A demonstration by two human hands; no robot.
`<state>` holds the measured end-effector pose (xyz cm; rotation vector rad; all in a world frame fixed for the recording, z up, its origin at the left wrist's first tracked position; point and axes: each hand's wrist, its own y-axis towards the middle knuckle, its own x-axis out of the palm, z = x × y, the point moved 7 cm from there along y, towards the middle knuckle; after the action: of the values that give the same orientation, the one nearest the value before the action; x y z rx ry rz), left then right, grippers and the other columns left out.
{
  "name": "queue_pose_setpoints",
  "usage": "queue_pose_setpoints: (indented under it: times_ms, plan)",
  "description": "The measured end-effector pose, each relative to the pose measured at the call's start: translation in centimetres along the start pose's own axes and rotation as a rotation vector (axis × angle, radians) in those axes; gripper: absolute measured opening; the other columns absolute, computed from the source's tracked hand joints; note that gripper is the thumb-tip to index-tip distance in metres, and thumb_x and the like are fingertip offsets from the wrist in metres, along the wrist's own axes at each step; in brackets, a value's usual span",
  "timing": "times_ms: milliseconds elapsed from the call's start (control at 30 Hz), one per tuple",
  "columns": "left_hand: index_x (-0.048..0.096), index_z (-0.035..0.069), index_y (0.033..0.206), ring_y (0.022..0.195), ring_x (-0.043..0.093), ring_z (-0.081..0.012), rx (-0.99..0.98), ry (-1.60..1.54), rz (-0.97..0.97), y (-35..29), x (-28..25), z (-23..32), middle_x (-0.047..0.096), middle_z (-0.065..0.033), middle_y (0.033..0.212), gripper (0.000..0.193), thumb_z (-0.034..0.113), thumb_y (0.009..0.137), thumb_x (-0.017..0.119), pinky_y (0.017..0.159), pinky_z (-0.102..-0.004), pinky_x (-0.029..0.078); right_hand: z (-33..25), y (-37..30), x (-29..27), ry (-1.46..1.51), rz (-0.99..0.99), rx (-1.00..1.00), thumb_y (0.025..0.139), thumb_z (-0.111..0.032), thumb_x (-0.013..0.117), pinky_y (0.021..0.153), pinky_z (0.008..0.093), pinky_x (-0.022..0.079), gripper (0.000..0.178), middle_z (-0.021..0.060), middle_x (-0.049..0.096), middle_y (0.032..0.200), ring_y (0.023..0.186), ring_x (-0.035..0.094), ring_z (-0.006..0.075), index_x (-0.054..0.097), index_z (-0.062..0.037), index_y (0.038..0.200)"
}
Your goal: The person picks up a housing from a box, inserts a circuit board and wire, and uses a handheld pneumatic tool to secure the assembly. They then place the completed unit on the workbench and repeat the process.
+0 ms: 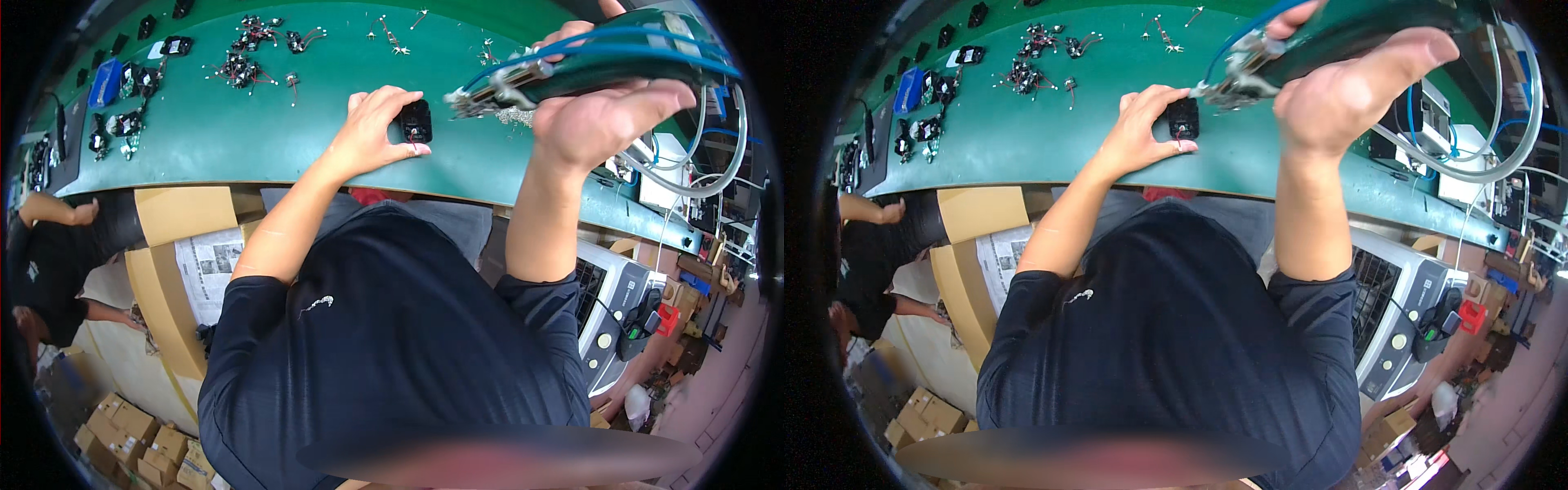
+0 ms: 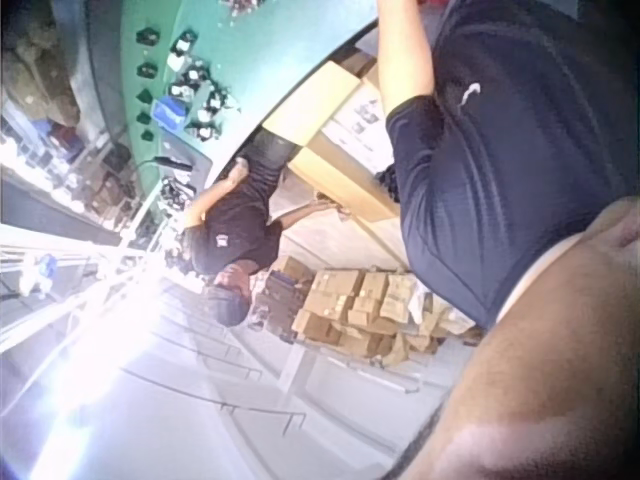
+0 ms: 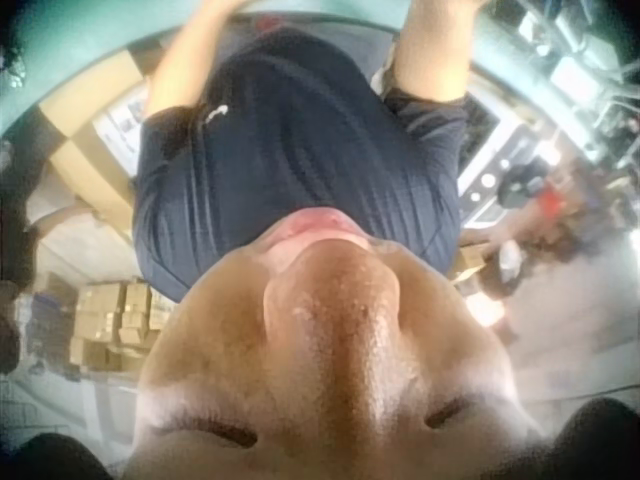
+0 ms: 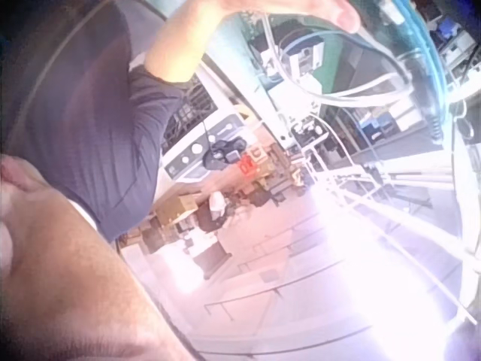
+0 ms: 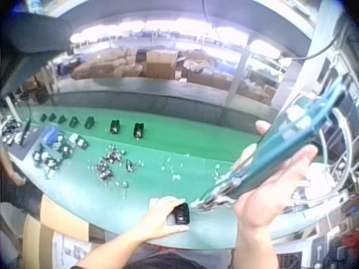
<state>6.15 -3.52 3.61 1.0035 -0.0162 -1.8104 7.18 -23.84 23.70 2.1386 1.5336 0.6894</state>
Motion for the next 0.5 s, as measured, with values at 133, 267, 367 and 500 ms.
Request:
queue_pose_setpoints:
  times_ms: [133, 267, 367, 500]
  plan:
    - [0.061, 0.009, 0.136, 0.118, 0.058, -0.0279, -0.024, -0.017, -0.017, -0.2, -0.4, -0.1, 0.064, -0.01, 0.125, 0.083, 0.048, 0.07, 0.09, 0.104, -0.0417, 0.034, -2.1, -3.3, 5.9, 0.27, 0.184, 0.002, 0.093, -0.087, 0.02, 0.049, 0.0317, 0.049, 0.101, 0.0116, 0.062, 0.077, 0.057, 0.058, 0.0207, 0.056, 0.0024, 0.122]
    - [0.064, 0.008, 0.13, 0.12, 0.058, -0.0288, -0.044, -0.047, -0.041, 0.0, -0.4, 0.1, 0.064, -0.0112, 0.127, 0.077, 0.043, 0.068, 0.093, 0.103, -0.0406, 0.035, 0.3, -4.2, 4.9, 0.377, 0.083, 0.119, 0.099, -0.081, 0.022, 0.048, 0.0279, 0.046, 0.093, 0.009, 0.059, 0.074, 0.055, 0.056, 0.0179, 0.056, 0.0035, 0.121]
    - [0.065, 0.008, 0.128, 0.12, 0.058, -0.0287, -0.048, -0.049, -0.036, 0.1, -0.6, 0.2, 0.065, -0.0105, 0.127, 0.075, 0.042, 0.068, 0.093, 0.103, -0.0404, 0.034, 2.5, -4.4, 4.3, 0.387, 0.028, 0.125, 0.097, -0.083, 0.021, 0.048, 0.0276, 0.047, 0.097, 0.0096, 0.057, 0.069, 0.054, 0.056, 0.0189, 0.055, 0.0047, 0.12]
    - [0.066, 0.008, 0.127, 0.12, 0.058, -0.0288, -0.044, -0.053, -0.039, 0.2, -0.6, 0.4, 0.065, -0.0104, 0.126, 0.074, 0.042, 0.068, 0.093, 0.103, -0.0399, 0.035, 3.7, -4.8, 3.7, 0.355, 0.035, 0.157, 0.097, -0.083, 0.023, 0.048, 0.0294, 0.049, 0.096, 0.0107, 0.06, 0.079, 0.055, 0.057, 0.0187, 0.053, 0.0037, 0.123]
